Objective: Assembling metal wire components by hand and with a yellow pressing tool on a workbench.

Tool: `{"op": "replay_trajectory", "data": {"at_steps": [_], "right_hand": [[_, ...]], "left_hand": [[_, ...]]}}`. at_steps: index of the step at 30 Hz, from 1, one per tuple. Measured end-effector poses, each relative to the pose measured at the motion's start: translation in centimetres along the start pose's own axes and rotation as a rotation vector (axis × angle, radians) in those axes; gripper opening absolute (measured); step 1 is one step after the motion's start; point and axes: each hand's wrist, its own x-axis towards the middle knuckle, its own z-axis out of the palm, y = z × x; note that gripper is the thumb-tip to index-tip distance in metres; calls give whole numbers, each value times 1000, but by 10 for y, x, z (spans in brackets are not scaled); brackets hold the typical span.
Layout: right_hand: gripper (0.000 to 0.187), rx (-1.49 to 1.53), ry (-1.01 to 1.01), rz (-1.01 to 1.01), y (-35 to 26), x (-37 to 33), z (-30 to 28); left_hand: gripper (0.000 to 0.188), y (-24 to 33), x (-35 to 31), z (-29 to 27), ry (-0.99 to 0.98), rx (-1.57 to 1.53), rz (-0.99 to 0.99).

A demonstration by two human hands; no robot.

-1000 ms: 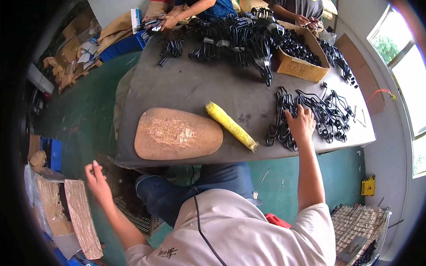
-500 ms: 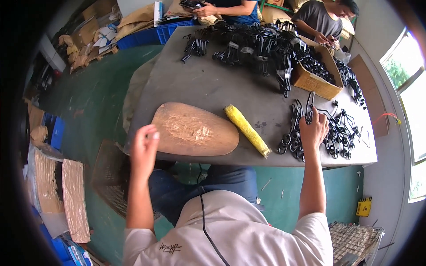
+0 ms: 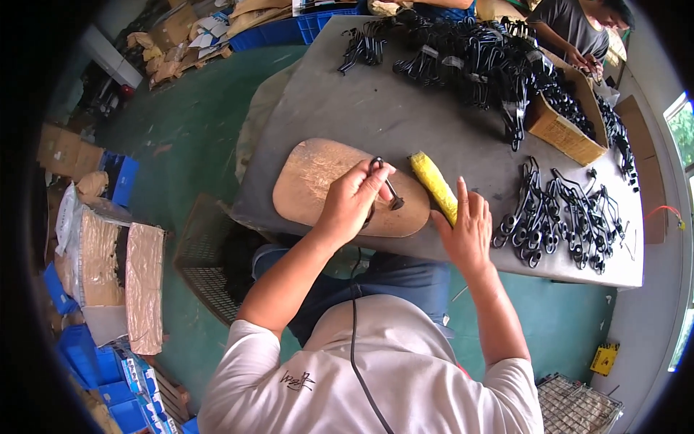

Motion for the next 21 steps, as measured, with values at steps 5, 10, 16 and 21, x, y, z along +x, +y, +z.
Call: {"op": "replay_trajectory", "data": {"at_steps": [5, 10, 16, 21], "right_hand": [[71, -36, -276, 32, 36, -6, 25], [54, 1503, -371, 835, 18, -10, 12], [72, 1358, -266, 676, -21, -15, -35], [81, 1081, -46, 249, -47, -10, -74]], "left_hand": [[25, -11, 13, -9, -42, -43, -22], [24, -9, 13, -6, 21, 118, 91], [20, -4, 13, -7, 48, 313, 235], [18, 4, 10, -8, 52, 427, 216]]}}
